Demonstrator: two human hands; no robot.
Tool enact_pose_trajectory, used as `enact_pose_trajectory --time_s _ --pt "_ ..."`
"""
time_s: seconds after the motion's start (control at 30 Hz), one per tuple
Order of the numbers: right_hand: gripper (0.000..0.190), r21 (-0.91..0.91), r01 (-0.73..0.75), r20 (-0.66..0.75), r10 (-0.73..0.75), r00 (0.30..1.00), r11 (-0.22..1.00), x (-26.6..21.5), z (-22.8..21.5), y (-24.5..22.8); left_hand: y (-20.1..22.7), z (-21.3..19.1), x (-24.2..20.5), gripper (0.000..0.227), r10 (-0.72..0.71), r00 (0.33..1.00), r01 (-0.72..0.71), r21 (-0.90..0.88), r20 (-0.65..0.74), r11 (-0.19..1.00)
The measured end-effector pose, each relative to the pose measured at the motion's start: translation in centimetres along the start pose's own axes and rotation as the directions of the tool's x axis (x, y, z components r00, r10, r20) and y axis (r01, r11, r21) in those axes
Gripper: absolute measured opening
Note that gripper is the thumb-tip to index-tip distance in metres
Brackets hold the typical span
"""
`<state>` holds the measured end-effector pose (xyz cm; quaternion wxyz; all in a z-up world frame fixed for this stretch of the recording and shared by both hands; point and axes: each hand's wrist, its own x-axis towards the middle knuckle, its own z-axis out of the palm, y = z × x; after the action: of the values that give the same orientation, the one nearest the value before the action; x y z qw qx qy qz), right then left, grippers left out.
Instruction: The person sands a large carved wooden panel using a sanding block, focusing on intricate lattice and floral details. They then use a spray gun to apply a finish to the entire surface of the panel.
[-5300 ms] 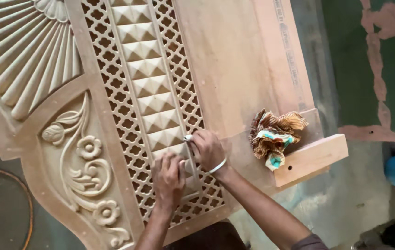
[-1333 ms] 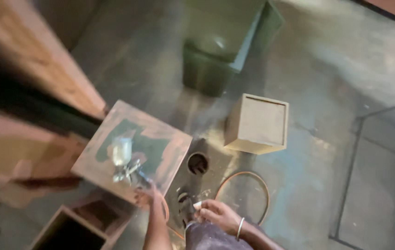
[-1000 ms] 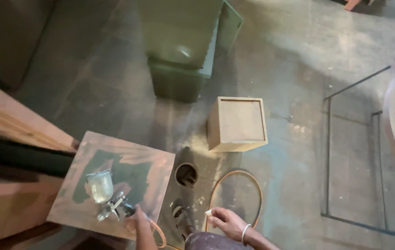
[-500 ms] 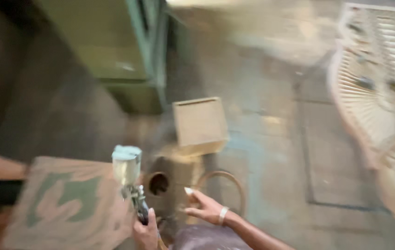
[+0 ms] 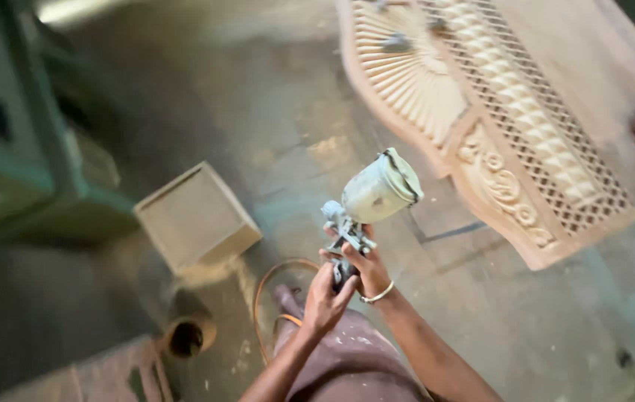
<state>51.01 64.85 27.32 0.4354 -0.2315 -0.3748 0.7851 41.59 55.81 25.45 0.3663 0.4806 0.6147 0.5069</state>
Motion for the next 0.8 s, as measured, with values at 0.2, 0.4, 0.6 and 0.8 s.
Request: enact_pose_trajectory --time_s 0.2,0.4,0.6,0.8 --pt "0.041 -0.069 0.042 -0.33 -0.063 0.942 0.997 3.0 -10.1 -4.8 -3.3 8.2 8.8 0.02 0.173 0.927 -0.198 0.042 0.334 0.979" --pt "0.03 -0.348 0.134 -0.708 -0.353 0.611 0.928 6.7 -24.4 -6.4 -13.9 17.8 21.0 0.028 -0.264 0.783 0.466 -0.248 0.564 0.849" --pt "0.035 -0.072 0.055 -0.925 -0.087 0.37 0.996 10.1 -31.0 -10.7 -19.7 26.9 32.9 0.024 -0.182 0.819 0.259 -0.069 0.544 0.963" --pt "0.037 -0.184 -0.023 -0.914 -0.163 0.371 0.983 7.4 -34.7 -11.3 -14.9 31.7 39.4 0.023 -0.134 0.741 -0.058 0.262 0.657 0.963"
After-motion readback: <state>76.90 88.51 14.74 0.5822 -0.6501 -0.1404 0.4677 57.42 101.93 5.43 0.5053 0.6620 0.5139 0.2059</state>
